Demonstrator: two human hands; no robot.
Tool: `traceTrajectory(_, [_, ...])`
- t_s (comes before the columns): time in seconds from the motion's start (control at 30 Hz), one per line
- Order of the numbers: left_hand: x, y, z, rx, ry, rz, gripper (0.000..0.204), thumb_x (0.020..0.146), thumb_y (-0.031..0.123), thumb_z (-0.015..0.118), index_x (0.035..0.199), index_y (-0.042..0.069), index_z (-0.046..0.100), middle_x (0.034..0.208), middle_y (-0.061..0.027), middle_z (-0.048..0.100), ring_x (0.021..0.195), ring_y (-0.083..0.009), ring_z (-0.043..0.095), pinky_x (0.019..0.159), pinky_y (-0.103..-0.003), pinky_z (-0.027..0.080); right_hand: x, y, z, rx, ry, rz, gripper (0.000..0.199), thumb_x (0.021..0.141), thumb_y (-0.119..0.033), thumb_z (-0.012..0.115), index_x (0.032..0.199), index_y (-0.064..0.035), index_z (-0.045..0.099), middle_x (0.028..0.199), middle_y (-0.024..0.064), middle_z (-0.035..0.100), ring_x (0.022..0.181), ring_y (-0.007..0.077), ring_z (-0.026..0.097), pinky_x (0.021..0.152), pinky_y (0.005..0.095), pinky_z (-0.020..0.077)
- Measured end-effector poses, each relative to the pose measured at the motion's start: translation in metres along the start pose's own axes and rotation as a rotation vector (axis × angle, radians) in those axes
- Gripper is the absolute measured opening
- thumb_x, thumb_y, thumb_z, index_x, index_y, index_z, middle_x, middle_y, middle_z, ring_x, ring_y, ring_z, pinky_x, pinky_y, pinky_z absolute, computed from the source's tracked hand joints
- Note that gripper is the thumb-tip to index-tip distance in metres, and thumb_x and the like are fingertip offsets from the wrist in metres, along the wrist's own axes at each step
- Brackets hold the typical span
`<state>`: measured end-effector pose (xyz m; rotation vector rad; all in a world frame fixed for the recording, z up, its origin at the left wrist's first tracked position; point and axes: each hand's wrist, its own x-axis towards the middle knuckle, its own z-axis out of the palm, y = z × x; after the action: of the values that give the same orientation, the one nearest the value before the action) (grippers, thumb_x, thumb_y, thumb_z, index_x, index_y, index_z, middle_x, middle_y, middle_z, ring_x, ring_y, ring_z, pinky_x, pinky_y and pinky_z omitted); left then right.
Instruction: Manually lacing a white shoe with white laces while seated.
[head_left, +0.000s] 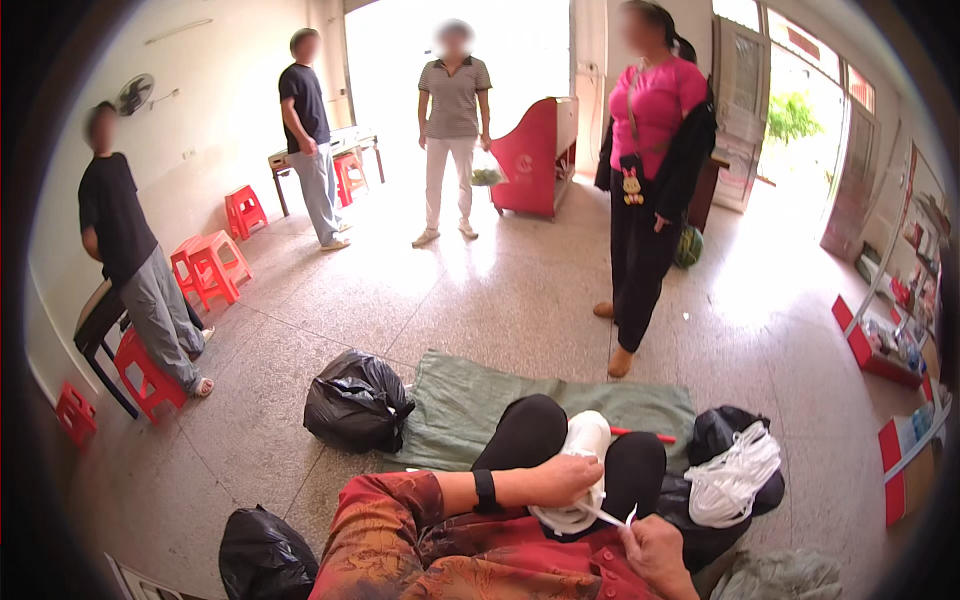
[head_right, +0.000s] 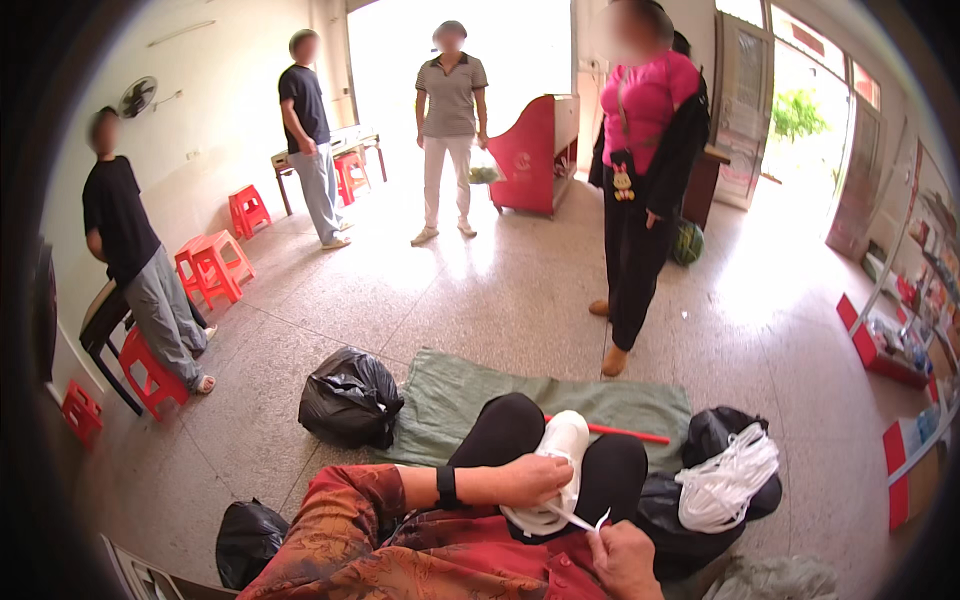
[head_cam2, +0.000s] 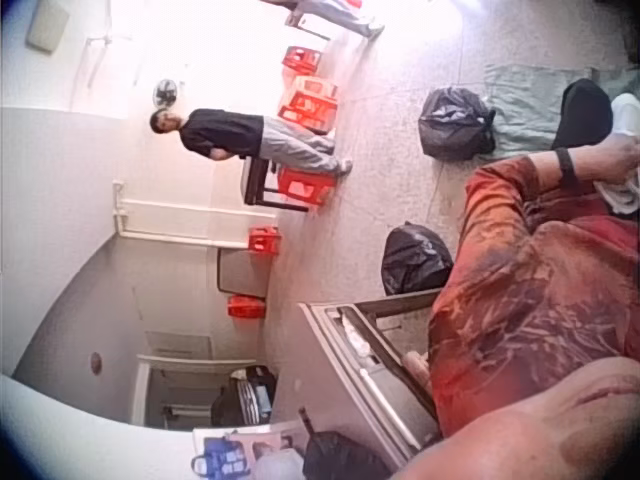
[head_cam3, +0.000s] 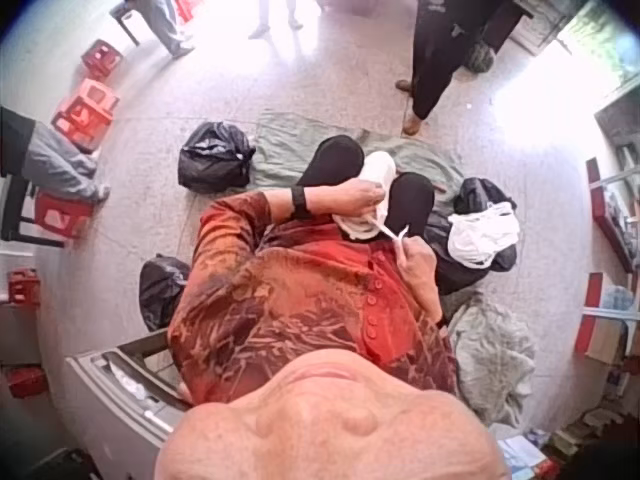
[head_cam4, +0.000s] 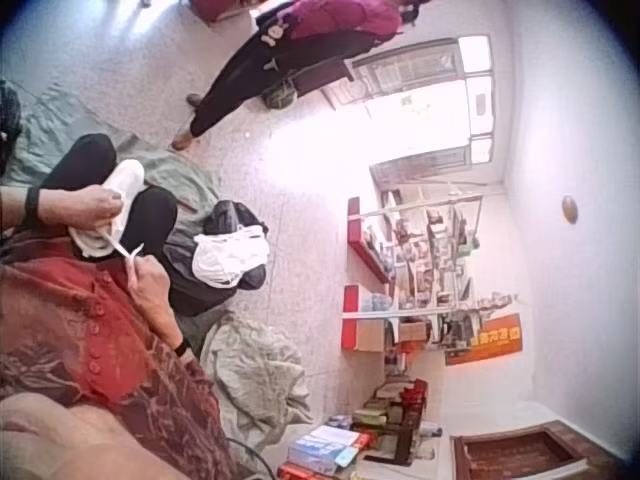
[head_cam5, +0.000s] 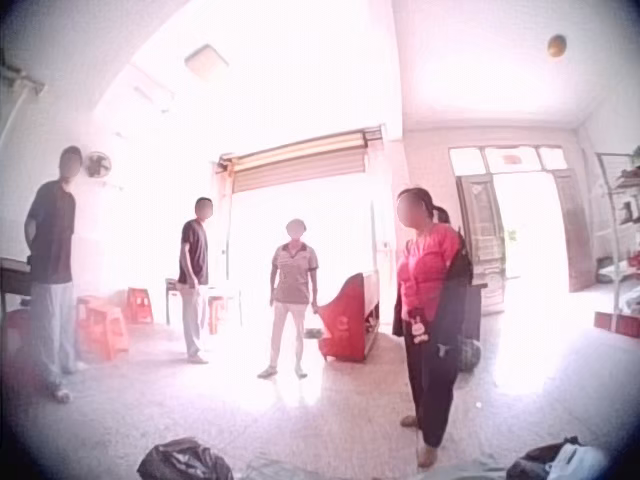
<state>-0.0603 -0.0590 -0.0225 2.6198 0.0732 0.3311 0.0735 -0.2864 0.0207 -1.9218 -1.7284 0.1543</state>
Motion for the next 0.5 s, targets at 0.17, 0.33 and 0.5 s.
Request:
traceTrajectory(0.17, [-0.001, -0.002, -0.015, -0.279, 0.008, -0.195, 0.017, 0.083, 0.012, 0.06, 0.094, 0.003, 0.05, 0.078, -0.0119, 0.057, 0.077, -0.0299, 0.062, 0.067, -0.04, 0.048, 0.014, -0.025, -0.016, 0.479, -0.162, 0.03, 0.027, 0.097, -0.02, 0.06, 0.083, 0.002, 0.064, 0.065, 0.0134, 0.058, 0.061, 0.0171, 0.057, 0.058, 0.0349, 0.0447])
traceTrajectory(0.33, [0.025, -0.022, -0.006, -0.728, 0.0, -0.14, 0.017, 0.087, 0.02, 0.066, 0.089, 0.004, 0.059, 0.077, -0.0007, 0.057, 0.074, -0.0134, 0.057, 0.065, -0.031, 0.047, 0.053, -0.061, -0.013, 0.598, -0.344, 0.008, 0.027, 0.098, -0.019, 0.059, 0.081, 0.0021, 0.063, 0.063, 0.0019, 0.056, 0.062, 0.0098, 0.052, 0.055, 0.0292, 0.0414])
traceTrajectory(0.5, [0.035, -0.029, 0.011, -0.834, -0.208, -0.25, 0.017, 0.088, 0.021, 0.065, 0.089, 0.005, 0.059, 0.077, -0.003, 0.058, 0.075, -0.0149, 0.058, 0.066, -0.032, 0.047, 0.097, -0.112, -0.005, 0.768, -0.384, -0.167, 0.03, 0.098, -0.019, 0.058, 0.077, 0.0014, 0.059, 0.059, -0.0017, 0.049, 0.06, 0.0065, 0.046, 0.053, 0.0275, 0.0373])
